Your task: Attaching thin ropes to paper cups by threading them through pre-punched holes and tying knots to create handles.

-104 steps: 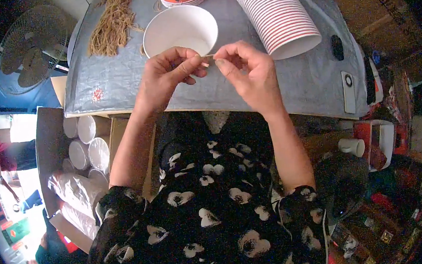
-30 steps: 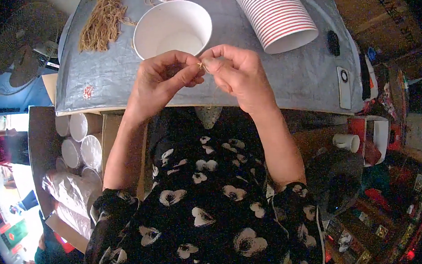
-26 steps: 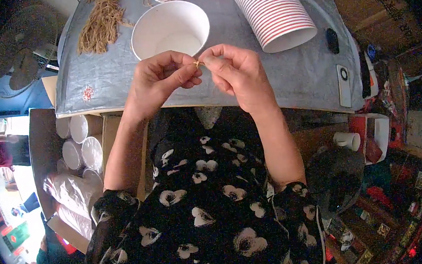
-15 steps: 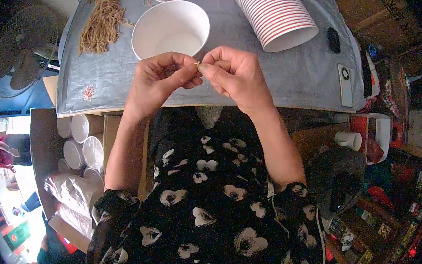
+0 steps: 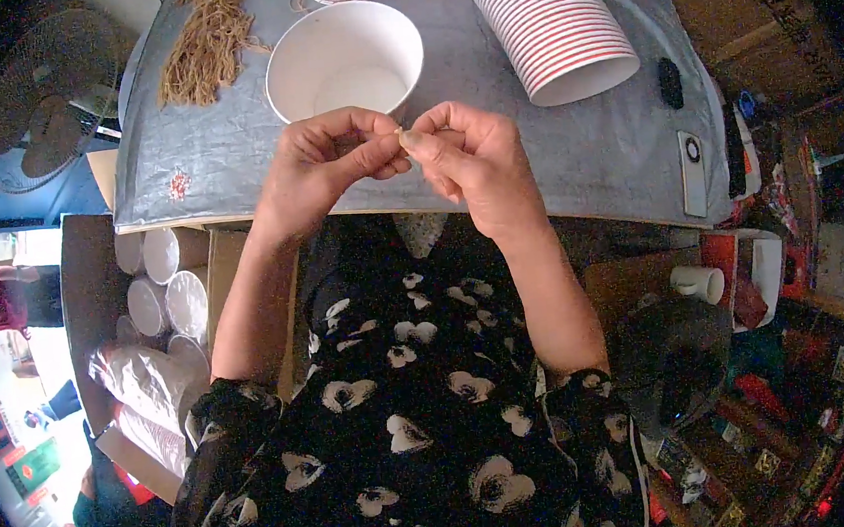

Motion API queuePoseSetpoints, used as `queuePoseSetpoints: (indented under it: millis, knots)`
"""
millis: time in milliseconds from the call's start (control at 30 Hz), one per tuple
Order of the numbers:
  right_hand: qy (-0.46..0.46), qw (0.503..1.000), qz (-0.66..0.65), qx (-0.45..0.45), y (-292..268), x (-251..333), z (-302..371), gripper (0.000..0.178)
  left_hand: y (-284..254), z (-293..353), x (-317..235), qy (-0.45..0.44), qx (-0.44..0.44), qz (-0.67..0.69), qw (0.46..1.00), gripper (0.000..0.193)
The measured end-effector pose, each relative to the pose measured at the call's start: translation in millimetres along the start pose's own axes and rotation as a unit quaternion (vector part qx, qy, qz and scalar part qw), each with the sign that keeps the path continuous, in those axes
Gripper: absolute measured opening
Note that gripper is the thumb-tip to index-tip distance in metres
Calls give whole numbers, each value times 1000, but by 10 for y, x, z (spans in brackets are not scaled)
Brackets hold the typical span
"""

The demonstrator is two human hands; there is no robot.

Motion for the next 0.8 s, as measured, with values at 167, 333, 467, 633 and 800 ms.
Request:
queuePoseSetpoints:
  millis: [167,333,467,633,800]
  knots:
    - [-16,999,-14,32,36,-10,30,17,20,16,12,-14,0,4,1000,16]
    - [-34,998,-14,54,34,-3,36,16,33,-2,7,1,2,51,999,14]
    - [-52,996,28,69,75,41,40,16,-5,-16,18,13,-2,55,998,13]
    - [-45,997,44,36,17,76,4,17,-16,-6,-5,3,-11,46,999,12]
    - [-34,997,49,50,56,42,-5,19,-14,-2,2,2,-8,43,999,11]
Point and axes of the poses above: each hand's wrist, its own z-axis away from the middle knuckle, its own y-axis out of the palm, x = y × z, the point moved 8 cm from there along -z, towards the middle knuckle, and after that the axes turned 3 degrees about -z, right-handed, at the moved point
